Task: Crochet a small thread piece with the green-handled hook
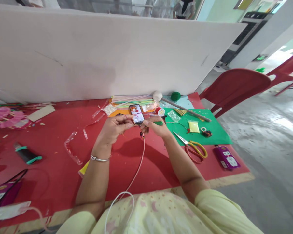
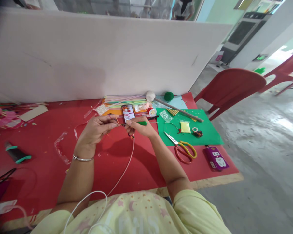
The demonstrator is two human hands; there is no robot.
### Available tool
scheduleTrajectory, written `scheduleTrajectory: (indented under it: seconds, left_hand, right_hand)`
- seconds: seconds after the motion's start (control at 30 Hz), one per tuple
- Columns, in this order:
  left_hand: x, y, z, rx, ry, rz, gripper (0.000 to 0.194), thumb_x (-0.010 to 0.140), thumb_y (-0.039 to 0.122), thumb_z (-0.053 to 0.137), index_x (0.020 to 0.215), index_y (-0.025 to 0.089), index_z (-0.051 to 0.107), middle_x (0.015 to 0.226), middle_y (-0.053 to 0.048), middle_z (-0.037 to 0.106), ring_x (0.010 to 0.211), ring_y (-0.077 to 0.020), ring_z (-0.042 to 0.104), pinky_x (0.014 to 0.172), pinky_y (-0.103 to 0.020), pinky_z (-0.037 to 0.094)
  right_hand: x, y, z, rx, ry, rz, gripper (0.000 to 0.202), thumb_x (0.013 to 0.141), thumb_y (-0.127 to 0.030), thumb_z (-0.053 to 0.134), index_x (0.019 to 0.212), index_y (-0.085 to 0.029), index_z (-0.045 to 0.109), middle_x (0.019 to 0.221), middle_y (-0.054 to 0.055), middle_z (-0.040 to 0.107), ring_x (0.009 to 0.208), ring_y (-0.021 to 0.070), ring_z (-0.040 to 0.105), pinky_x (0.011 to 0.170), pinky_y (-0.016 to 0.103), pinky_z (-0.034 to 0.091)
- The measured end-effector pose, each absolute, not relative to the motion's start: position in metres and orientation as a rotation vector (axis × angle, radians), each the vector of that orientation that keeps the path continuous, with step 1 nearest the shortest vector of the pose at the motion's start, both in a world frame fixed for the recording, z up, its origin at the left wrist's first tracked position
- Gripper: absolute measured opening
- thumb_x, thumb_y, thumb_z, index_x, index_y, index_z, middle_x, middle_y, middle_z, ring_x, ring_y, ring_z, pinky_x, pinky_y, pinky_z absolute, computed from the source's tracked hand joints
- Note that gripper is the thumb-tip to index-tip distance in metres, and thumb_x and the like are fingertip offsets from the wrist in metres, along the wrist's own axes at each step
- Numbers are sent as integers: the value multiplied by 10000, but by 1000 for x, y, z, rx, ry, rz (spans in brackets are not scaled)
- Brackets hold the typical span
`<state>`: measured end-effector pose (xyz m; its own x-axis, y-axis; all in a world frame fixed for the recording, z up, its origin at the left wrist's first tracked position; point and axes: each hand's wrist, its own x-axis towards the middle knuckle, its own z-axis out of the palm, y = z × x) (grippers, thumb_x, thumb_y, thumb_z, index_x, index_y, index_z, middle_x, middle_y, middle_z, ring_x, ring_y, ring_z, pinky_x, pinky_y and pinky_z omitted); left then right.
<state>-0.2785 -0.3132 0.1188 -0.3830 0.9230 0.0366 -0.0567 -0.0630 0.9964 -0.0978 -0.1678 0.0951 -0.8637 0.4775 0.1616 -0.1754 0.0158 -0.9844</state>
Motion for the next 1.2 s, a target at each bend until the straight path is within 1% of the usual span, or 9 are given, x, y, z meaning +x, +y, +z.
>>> scheduleTrajectory:
  seconds: [0.17, 0.33, 0.47, 0.53, 0.63, 0.73, 0.83, 1.07, 1.2]
  left_hand:
    - [-277, -314, 122, 976, 1461, 1579, 466, 687, 266, 888, 1142, 186, 825, 765, -39, 715, 507, -63, 452, 448, -204, 346]
    - [-275, -313, 121, 961, 1432, 1593, 444, 685, 253, 886, 1120, 193, 826, 739, -20, 691, 493, -55, 429, 441, -204, 321]
    - [-270, -309, 118, 928, 1406, 1687, 429, 677, 252, 895, 1095, 182, 823, 755, -25, 704, 507, -60, 444, 442, -204, 306]
    - [-264, -306, 117, 904, 1430, 1776, 465, 672, 254, 899, 1123, 179, 813, 787, -35, 727, 530, -68, 476, 460, -205, 329]
    - [-256, -303, 117, 877, 1515, 1893, 503, 650, 256, 907, 1134, 162, 805, 810, -46, 745, 594, -94, 548, 520, -220, 402]
    - [-252, -301, 119, 872, 1560, 1925, 512, 639, 269, 906, 1128, 153, 804, 822, -51, 753, 657, -118, 601, 578, -237, 459]
    - [-252, -302, 119, 854, 1551, 1912, 537, 641, 278, 904, 1153, 161, 795, 840, -53, 760, 678, -127, 621, 588, -240, 479]
    - [-256, -303, 118, 840, 1516, 1859, 514, 660, 262, 895, 1154, 161, 793, 886, -76, 781, 640, -118, 603, 524, -221, 427]
    - [-256, -306, 121, 861, 1545, 1862, 512, 679, 267, 887, 1169, 158, 791, 881, -78, 779, 595, -96, 555, 485, -210, 379]
  right_hand:
    - [-97, -169, 99, -314, -1857, 1875, 433, 894, -534, 721, 762, -127, 786, 659, 56, 752, 519, 136, 699, 507, 218, 560]
    - [-99, -170, 96, -331, -1812, 1884, 473, 866, -585, 729, 761, -127, 782, 639, 55, 743, 504, 138, 685, 498, 228, 555]
    - [-105, -175, 90, -351, -1697, 1872, 485, 890, -600, 696, 770, -137, 773, 625, 43, 727, 491, 127, 663, 484, 222, 537]
    - [-108, -178, 88, -377, -1632, 1837, 483, 902, -597, 685, 772, -140, 770, 616, 35, 714, 488, 117, 649, 476, 213, 524]
    - [-111, -181, 88, -419, -1579, 1786, 497, 905, -613, 673, 773, -142, 762, 607, 30, 694, 501, 117, 641, 472, 210, 514]
    - [-112, -182, 89, -444, -1589, 1767, 522, 896, -643, 664, 764, -144, 746, 610, 31, 690, 501, 122, 636, 471, 223, 515]
    - [-112, -182, 90, -439, -1598, 1768, 523, 895, -649, 662, 763, -148, 741, 610, 30, 691, 490, 121, 630, 470, 228, 511]
    - [-112, -183, 91, -492, -1589, 1781, 553, 853, -691, 681, 751, -150, 739, 610, 32, 691, 503, 126, 630, 480, 236, 518]
    - [-111, -183, 92, -485, -1578, 1794, 551, 847, -692, 685, 749, -152, 739, 602, 29, 686, 498, 123, 622, 485, 240, 524]
